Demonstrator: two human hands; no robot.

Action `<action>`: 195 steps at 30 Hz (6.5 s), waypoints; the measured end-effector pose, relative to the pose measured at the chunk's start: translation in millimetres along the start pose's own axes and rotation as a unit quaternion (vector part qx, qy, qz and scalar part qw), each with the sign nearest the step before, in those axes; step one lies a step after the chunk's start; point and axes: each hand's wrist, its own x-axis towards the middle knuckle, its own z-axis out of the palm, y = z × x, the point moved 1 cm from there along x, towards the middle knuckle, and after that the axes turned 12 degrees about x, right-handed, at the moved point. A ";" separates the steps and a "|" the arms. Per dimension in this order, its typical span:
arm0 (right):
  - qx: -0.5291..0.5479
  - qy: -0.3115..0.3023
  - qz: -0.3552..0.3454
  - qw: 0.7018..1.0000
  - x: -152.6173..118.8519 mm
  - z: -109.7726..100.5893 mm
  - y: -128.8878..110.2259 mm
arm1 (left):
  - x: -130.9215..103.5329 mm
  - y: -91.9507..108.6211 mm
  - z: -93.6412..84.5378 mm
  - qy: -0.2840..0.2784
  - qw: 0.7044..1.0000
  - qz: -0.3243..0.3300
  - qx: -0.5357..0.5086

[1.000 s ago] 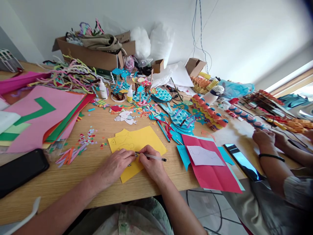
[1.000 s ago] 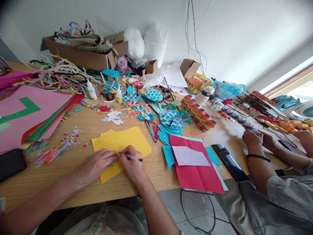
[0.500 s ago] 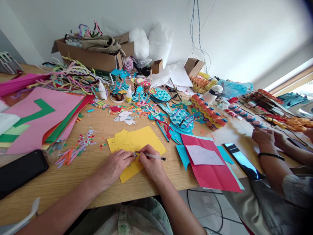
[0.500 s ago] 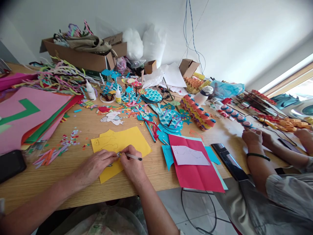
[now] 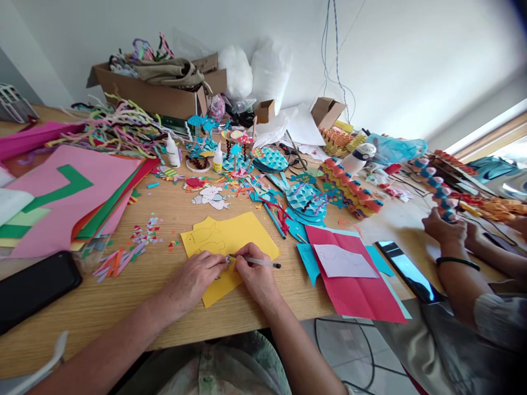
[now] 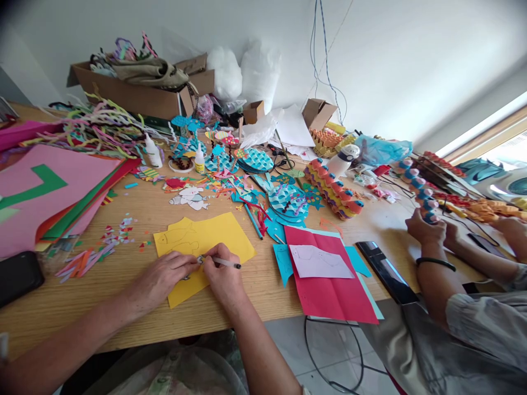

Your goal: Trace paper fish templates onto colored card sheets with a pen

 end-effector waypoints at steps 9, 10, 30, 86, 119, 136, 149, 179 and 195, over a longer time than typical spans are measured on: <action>-0.006 -0.024 -0.002 1.000 0.6 1.5 -1.8 | -2.0 0.0 3.5 0.003 1.000 0.007 -0.004; -0.004 -0.028 -0.001 1.000 0.5 1.6 -1.8 | -2.7 0.1 4.7 0.004 1.000 0.006 -0.003; 0.041 -0.055 0.023 0.997 2.3 1.7 -4.7 | -10.5 2.4 3.3 0.043 0.998 -0.034 -0.039; 0.025 -0.071 0.025 0.997 1.9 10.0 1.1 | -29.4 15.1 1.4 0.057 0.994 -0.038 0.082; -0.009 -0.074 -0.023 0.997 -1.5 17.6 -0.8 | -30.5 15.4 3.4 0.065 0.994 -0.033 0.081; 0.003 -0.066 -0.010 0.998 -1.4 19.4 -1.9 | -33.7 17.7 9.4 0.044 0.993 -0.067 0.090; -0.003 -0.088 -0.007 0.996 -1.1 21.5 -3.1 | -33.5 18.1 8.7 0.039 0.995 -0.074 0.055; 0.000 -0.095 0.008 0.995 0.0 23.1 -1.8 | -36.2 21.6 -2.0 0.040 0.993 -0.077 0.084; 0.036 -0.104 0.044 0.993 0.3 24.1 -6.9 | -39.3 23.9 -1.0 0.044 0.990 -0.076 0.112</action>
